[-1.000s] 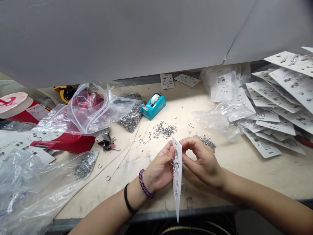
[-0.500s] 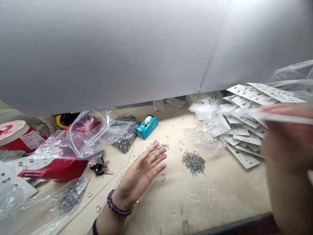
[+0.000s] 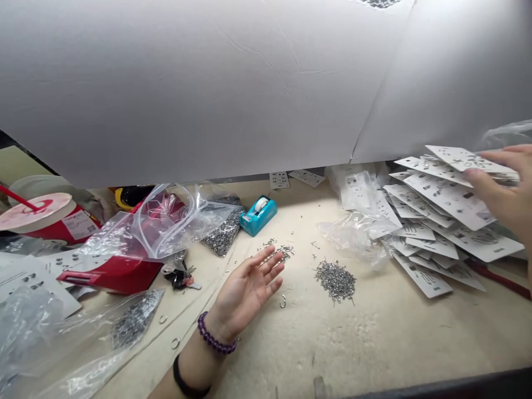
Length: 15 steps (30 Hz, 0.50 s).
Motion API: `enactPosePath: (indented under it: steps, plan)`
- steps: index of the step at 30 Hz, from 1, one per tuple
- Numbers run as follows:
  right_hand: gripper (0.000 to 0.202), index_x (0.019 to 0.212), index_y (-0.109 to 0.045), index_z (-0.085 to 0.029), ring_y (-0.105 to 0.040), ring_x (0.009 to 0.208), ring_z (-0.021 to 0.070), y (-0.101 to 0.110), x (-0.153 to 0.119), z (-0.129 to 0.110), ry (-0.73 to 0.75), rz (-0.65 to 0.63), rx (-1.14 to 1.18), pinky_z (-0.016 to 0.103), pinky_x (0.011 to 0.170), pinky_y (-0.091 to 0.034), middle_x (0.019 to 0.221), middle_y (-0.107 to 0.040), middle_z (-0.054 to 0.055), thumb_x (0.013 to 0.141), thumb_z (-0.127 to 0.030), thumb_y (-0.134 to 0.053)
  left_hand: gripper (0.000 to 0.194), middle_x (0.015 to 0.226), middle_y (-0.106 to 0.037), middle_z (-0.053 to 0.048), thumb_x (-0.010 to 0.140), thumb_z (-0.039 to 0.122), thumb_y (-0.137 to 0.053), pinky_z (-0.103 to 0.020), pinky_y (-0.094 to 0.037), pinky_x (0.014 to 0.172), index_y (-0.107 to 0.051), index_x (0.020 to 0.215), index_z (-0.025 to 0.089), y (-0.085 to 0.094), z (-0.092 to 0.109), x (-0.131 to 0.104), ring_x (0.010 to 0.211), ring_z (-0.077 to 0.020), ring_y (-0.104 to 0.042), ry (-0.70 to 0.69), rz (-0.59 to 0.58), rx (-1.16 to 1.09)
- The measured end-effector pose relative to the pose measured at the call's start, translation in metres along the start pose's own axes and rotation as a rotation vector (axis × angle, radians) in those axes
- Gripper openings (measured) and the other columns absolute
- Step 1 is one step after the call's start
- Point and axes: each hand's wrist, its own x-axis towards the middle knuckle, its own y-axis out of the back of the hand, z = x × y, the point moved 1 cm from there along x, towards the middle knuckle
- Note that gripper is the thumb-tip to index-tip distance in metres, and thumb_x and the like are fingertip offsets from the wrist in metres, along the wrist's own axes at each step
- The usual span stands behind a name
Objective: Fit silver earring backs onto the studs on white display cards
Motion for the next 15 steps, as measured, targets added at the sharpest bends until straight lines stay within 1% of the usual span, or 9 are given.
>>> enactPosePath:
  steps: [1, 3, 4, 5, 7, 8, 10, 12, 15]
  plan:
    - [0.038, 0.124, -0.047, -0.031, -0.041, 0.118, 0.0370, 0.000, 0.003, -0.011, -0.051, 0.144, -0.062, 0.058, 0.091, -0.033, 0.117, -0.056, 0.005, 0.088, -0.038, -0.035, 0.022, 0.096, -0.062, -0.005, 0.083, 0.016, -0.043, -0.025, -0.049, 0.067, -0.055, 0.101, 0.016, 0.000, 0.000, 0.000, 0.080, -0.0132, -0.061, 0.000, 0.001, -0.007]
    - [0.029, 0.107, -0.060, -0.025, -0.052, 0.106, 0.0307, -0.010, 0.015, -0.037, -0.046, 0.184, 0.001, 0.048, 0.090, -0.040, 0.104, -0.061, 0.010, 0.086, -0.035, -0.042, 0.020, 0.093, -0.062, -0.004, 0.082, 0.015, -0.046, -0.024, -0.048, 0.065, -0.054, 0.100, 0.016, 0.001, 0.000, 0.001, 0.076, -0.0122, -0.061, 0.001, -0.002, -0.016]
    - [0.028, 0.104, -0.061, -0.024, -0.056, 0.100, 0.0271, -0.023, 0.023, -0.052, 0.019, 0.032, 0.114, 0.043, 0.085, -0.044, 0.100, -0.063, 0.010, 0.086, -0.034, -0.043, 0.020, 0.092, -0.062, -0.003, 0.081, 0.015, -0.046, -0.023, -0.048, 0.064, -0.054, 0.100, 0.016, 0.002, 0.000, 0.001, 0.075, -0.0116, -0.061, 0.000, -0.004, -0.020]
    - [0.028, 0.103, -0.061, -0.024, -0.059, 0.092, 0.0247, -0.040, 0.034, -0.067, 0.081, -0.180, 0.187, 0.041, 0.079, -0.047, 0.097, -0.064, 0.009, 0.086, -0.035, -0.042, 0.020, 0.090, -0.062, -0.003, 0.081, 0.015, -0.047, -0.023, -0.048, 0.063, -0.054, 0.099, 0.016, 0.002, 0.000, 0.002, 0.073, -0.0110, -0.061, -0.002, -0.005, -0.024]
    - [0.029, 0.102, -0.062, -0.021, -0.059, 0.094, 0.0249, -0.083, 0.055, -0.092, 0.187, -0.632, 0.147, 0.040, 0.078, -0.048, 0.103, -0.063, 0.007, 0.084, -0.035, -0.044, 0.019, 0.087, -0.061, -0.003, 0.081, 0.014, -0.047, -0.022, -0.048, 0.062, -0.054, 0.098, 0.016, 0.004, -0.001, 0.003, 0.070, -0.0100, -0.060, -0.009, 0.002, -0.031]
    - [0.031, 0.107, -0.060, -0.020, -0.057, 0.096, 0.0261, -0.106, 0.067, -0.100, 0.207, -0.767, 0.076, 0.039, 0.078, -0.047, 0.106, -0.062, 0.009, 0.083, -0.034, -0.045, 0.019, 0.085, -0.061, -0.003, 0.081, 0.014, -0.047, -0.021, -0.047, 0.061, -0.053, 0.098, 0.016, 0.004, -0.002, 0.003, 0.068, -0.0095, -0.060, -0.011, 0.008, -0.035]
    - [0.040, 0.117, -0.053, -0.013, -0.058, 0.093, 0.0291, -0.148, 0.089, -0.108, 0.172, -0.795, 0.021, 0.039, 0.074, -0.047, 0.107, -0.061, 0.016, 0.081, -0.027, -0.049, 0.017, 0.082, -0.060, -0.002, 0.081, 0.014, -0.046, -0.021, -0.047, 0.059, -0.053, 0.096, 0.016, 0.005, -0.004, 0.003, 0.065, -0.0089, -0.059, 0.003, 0.016, -0.047]
    - [0.051, 0.126, -0.044, -0.009, -0.056, 0.096, 0.0295, -0.178, 0.105, -0.106, 0.137, -0.803, -0.018, 0.037, 0.074, -0.047, 0.116, -0.054, 0.021, 0.078, -0.024, -0.054, 0.015, 0.079, -0.059, -0.001, 0.081, 0.014, -0.045, -0.021, -0.046, 0.058, -0.052, 0.093, 0.016, 0.004, -0.007, 0.001, 0.063, -0.0087, -0.058, 0.033, 0.011, -0.065]
    - [0.047, 0.124, -0.044, -0.010, -0.057, 0.092, 0.0217, -0.199, 0.117, -0.097, 0.096, -0.830, -0.059, 0.032, 0.075, -0.047, 0.118, -0.051, 0.019, 0.082, -0.030, -0.053, 0.013, 0.077, -0.057, -0.001, 0.080, 0.015, -0.047, -0.021, -0.045, 0.058, -0.051, 0.092, 0.016, 0.003, -0.011, -0.002, 0.062, -0.0087, -0.056, 0.064, -0.009, -0.069]
